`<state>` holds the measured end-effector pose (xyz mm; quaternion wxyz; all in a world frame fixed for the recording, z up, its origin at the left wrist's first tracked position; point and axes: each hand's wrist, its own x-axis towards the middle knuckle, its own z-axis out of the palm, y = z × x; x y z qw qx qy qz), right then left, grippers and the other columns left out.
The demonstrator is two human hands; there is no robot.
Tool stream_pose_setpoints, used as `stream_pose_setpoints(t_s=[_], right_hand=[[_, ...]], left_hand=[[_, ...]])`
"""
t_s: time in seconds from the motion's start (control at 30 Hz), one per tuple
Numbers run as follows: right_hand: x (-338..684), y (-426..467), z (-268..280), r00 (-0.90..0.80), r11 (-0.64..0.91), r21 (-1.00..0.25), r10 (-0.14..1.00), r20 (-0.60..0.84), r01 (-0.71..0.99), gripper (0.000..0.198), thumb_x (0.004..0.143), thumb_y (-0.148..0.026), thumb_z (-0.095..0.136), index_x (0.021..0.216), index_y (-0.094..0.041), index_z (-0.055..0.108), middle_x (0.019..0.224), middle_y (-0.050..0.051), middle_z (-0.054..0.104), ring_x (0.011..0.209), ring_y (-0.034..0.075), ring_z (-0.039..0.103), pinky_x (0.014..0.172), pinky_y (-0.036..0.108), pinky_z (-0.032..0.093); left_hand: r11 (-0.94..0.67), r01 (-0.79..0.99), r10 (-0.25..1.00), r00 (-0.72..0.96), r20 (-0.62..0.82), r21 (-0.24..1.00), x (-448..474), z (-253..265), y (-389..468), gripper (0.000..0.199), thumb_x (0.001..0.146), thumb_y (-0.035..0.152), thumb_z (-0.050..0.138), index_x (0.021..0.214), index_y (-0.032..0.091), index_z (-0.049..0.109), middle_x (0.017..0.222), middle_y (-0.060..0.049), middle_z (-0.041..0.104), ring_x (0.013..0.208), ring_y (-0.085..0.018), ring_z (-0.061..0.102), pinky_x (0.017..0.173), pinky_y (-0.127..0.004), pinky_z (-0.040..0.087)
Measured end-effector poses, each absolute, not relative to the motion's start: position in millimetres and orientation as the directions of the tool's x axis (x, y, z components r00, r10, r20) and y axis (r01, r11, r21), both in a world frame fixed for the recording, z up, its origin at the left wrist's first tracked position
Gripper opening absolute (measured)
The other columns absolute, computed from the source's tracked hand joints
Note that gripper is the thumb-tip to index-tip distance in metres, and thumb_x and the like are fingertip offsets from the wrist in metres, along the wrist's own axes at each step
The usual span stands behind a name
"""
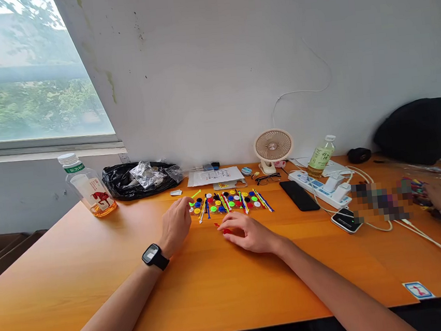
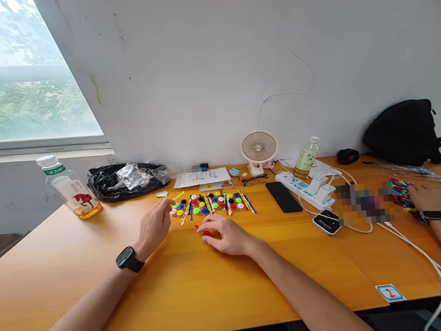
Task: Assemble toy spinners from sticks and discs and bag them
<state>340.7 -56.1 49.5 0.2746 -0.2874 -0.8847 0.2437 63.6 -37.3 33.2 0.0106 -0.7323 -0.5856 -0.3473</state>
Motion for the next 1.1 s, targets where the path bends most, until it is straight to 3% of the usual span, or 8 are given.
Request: stream_pose_setpoints(t_s=[0.17, 0.37, 0.57, 0.8, 0.9, 1.1], right_hand=[[348.2, -53.8, 53.0, -0.686, 0.65, -0.582, 0.698, 0.205, 0.488, 0.019, 0.089, -0.009, 0.058, 0.087, -0.021, 0.072, 0.096, 0.004, 0.069, 0.078, 0.016, 0.062, 0.07, 0.026, 0.045], [373.1, -41.3, 65.2, -0.656, 0.65, -0.429, 0.738, 0.16, 0.627, 0.02, 0.075, -0.008, 0.06, 0.06, -0.019, 0.053, 0.074, 0.001, 0.061, 0.072, 0.015, 0.054, 0.066, 0.028, 0.036], [390.3, -35.7, 69.5, -0.643, 0.599, -0.401, 0.765, 0.032, 0.693, 0.029, 0.074, -0.015, 0.059, 0.054, -0.018, 0.037, 0.063, -0.003, 0.048, 0.058, 0.011, 0.037, 0.059, 0.03, 0.027], [403.4, -31.9, 71.2, -0.522, 0.443, -0.377, 0.842, -0.136, 0.813, 0.03, 0.072, -0.019, 0.065, 0.055, -0.019, 0.04, 0.057, -0.003, 0.048, 0.055, 0.012, 0.041, 0.053, 0.029, 0.025], [406.6, -30.9, 73.6, -0.523, 0.446, -0.396, 0.845, -0.11, 0.803, 0.029, 0.074, -0.021, 0.066, 0.056, -0.019, 0.043, 0.062, -0.001, 0.054, 0.056, 0.012, 0.043, 0.054, 0.028, 0.028], [403.9, -33.5, 79.2, -0.523, 0.509, -0.409, 0.848, 0.087, 0.758, 0.021, 0.083, -0.023, 0.065, 0.067, -0.02, 0.052, 0.081, 0.002, 0.062, 0.067, 0.015, 0.052, 0.061, 0.028, 0.035]], left_hand=[[-0.313, 0.858, 0.862, 0.076, 0.501, 0.407, 55.0, 21.9, -23.0, 0.034, 0.102, 0.014, 0.038, 0.121, 0.021, 0.066, 0.12, -0.008, 0.074, 0.114, -0.025, 0.067, 0.095, -0.035, 0.051], [-0.334, 0.822, 0.904, 0.14, 0.404, 0.462, 56.9, 13.0, -16.2, 0.041, 0.102, 0.02, 0.042, 0.139, 0.017, 0.06, 0.14, -0.013, 0.065, 0.13, -0.028, 0.061, 0.11, -0.04, 0.048], [-0.327, 0.821, 0.923, 0.173, 0.343, 0.467, 60.0, 14.2, -18.7, 0.045, 0.104, 0.023, 0.039, 0.146, 0.018, 0.056, 0.149, -0.013, 0.06, 0.14, -0.028, 0.054, 0.117, -0.045, 0.042], [-0.337, 0.811, 0.919, 0.172, 0.355, 0.479, 61.9, 14.9, -19.7, 0.036, 0.103, 0.027, 0.047, 0.135, 0.021, 0.063, 0.144, -0.009, 0.064, 0.135, -0.026, 0.058, 0.115, -0.041, 0.045], [-0.352, 0.799, 0.911, 0.171, 0.376, 0.488, 63.0, 14.7, -19.3, 0.035, 0.103, 0.029, 0.048, 0.131, 0.019, 0.065, 0.141, -0.011, 0.065, 0.133, -0.027, 0.06, 0.115, -0.041, 0.046], [-0.367, 0.773, 0.894, 0.14, 0.426, 0.517, 64.6, 14.0, -18.5, 0.037, 0.102, 0.028, 0.046, 0.132, 0.017, 0.066, 0.138, -0.014, 0.066, 0.128, -0.027, 0.064, 0.113, -0.04, 0.048]])
